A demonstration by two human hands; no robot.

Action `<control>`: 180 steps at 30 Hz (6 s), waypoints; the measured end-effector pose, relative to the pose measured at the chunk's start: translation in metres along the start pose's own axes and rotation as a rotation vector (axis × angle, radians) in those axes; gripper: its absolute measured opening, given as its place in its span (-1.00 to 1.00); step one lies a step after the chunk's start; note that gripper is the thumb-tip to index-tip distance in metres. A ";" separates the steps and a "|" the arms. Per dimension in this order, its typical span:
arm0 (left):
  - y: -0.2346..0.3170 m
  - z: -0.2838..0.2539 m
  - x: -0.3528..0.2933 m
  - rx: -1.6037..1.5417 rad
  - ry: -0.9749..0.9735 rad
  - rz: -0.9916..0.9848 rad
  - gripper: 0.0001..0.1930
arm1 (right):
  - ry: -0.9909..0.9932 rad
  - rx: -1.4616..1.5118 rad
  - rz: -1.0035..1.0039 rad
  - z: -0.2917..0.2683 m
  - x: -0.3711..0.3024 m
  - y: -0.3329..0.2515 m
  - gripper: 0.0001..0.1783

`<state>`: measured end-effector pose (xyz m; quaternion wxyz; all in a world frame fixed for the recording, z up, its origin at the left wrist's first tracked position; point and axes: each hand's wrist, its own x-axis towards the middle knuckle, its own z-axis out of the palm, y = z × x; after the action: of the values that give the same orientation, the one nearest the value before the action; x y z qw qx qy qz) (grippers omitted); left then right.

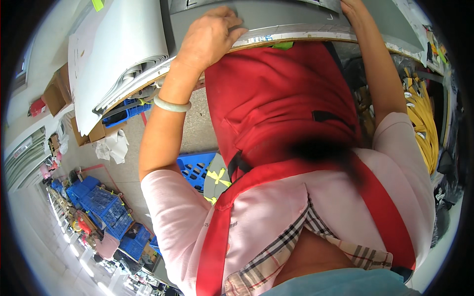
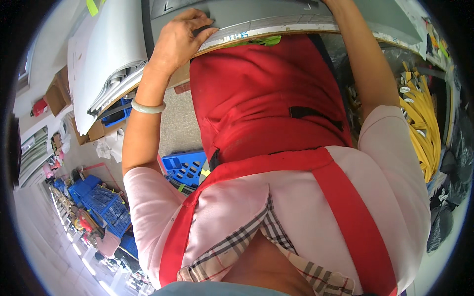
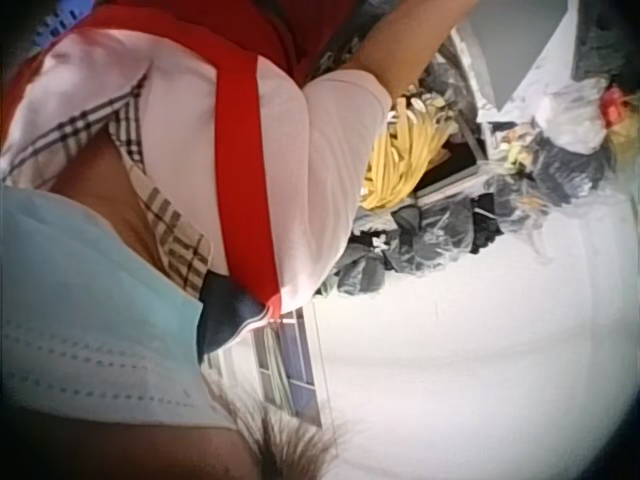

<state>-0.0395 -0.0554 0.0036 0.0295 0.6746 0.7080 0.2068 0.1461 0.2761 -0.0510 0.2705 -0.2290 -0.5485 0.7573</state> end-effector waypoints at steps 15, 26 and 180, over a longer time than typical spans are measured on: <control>-0.001 0.001 0.002 0.014 -0.010 0.008 -0.75 | 0.032 -0.041 0.002 0.005 -0.003 -0.002 -0.83; 0.001 0.003 0.001 0.039 -0.008 -0.019 -0.73 | 0.014 -0.062 -0.018 0.005 -0.005 -0.002 -0.84; 0.002 0.014 -0.033 0.055 0.162 -0.169 -0.65 | 0.058 -0.703 0.085 -0.017 -0.003 -0.033 -0.85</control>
<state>-0.0303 -0.0840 -0.0164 -0.0293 0.5941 0.7679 0.2379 0.1642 0.2947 -0.0242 0.1589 -0.3523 -0.7575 0.5262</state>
